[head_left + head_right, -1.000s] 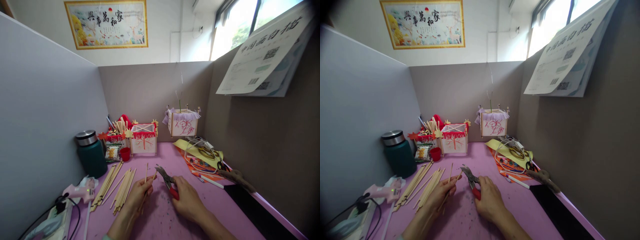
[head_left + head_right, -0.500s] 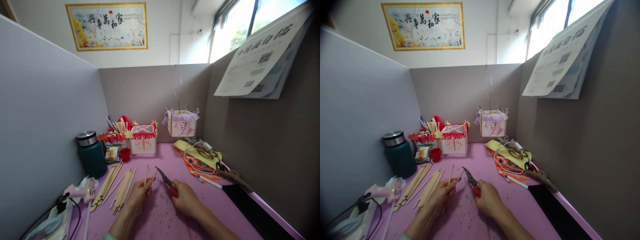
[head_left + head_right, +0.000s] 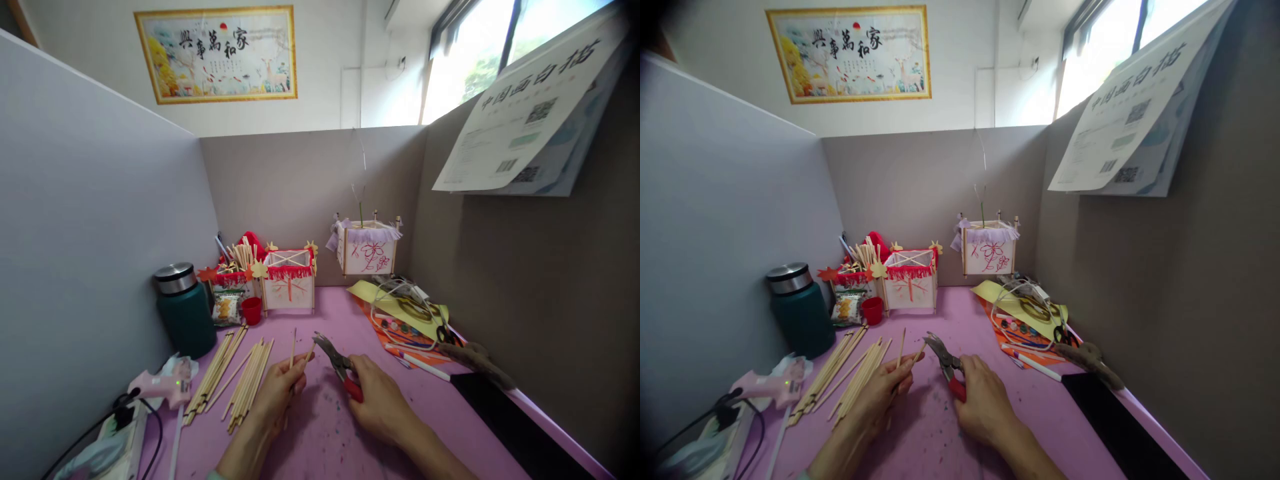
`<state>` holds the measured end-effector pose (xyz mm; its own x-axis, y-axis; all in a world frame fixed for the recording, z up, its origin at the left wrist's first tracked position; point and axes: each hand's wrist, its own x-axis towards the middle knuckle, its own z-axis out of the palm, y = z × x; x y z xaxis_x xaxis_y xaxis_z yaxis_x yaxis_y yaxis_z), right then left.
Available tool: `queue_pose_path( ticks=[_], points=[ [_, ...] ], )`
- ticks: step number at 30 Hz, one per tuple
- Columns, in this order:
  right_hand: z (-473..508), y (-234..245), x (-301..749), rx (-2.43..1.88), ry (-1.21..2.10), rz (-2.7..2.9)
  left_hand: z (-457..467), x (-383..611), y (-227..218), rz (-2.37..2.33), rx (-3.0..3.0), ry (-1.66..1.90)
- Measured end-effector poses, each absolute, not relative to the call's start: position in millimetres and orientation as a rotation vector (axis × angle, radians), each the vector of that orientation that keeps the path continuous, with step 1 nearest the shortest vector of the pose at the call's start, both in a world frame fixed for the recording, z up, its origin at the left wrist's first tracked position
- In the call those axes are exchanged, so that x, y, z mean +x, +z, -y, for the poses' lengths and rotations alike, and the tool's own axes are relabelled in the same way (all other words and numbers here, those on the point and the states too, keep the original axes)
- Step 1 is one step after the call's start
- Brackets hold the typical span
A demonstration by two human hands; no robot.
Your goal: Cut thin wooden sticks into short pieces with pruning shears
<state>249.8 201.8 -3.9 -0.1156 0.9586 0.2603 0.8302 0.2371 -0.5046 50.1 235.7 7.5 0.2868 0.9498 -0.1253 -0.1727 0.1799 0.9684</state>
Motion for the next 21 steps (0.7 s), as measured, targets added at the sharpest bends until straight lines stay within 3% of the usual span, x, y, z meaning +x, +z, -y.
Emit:
queue_pose_path(
  ticks=[21],
  points=[
    [-209.3, -2.5, 244.6, -1.754, 0.208, 2.039, -238.3, 56.9, 3.2, -1.018, 1.12, 1.058]
  ],
)
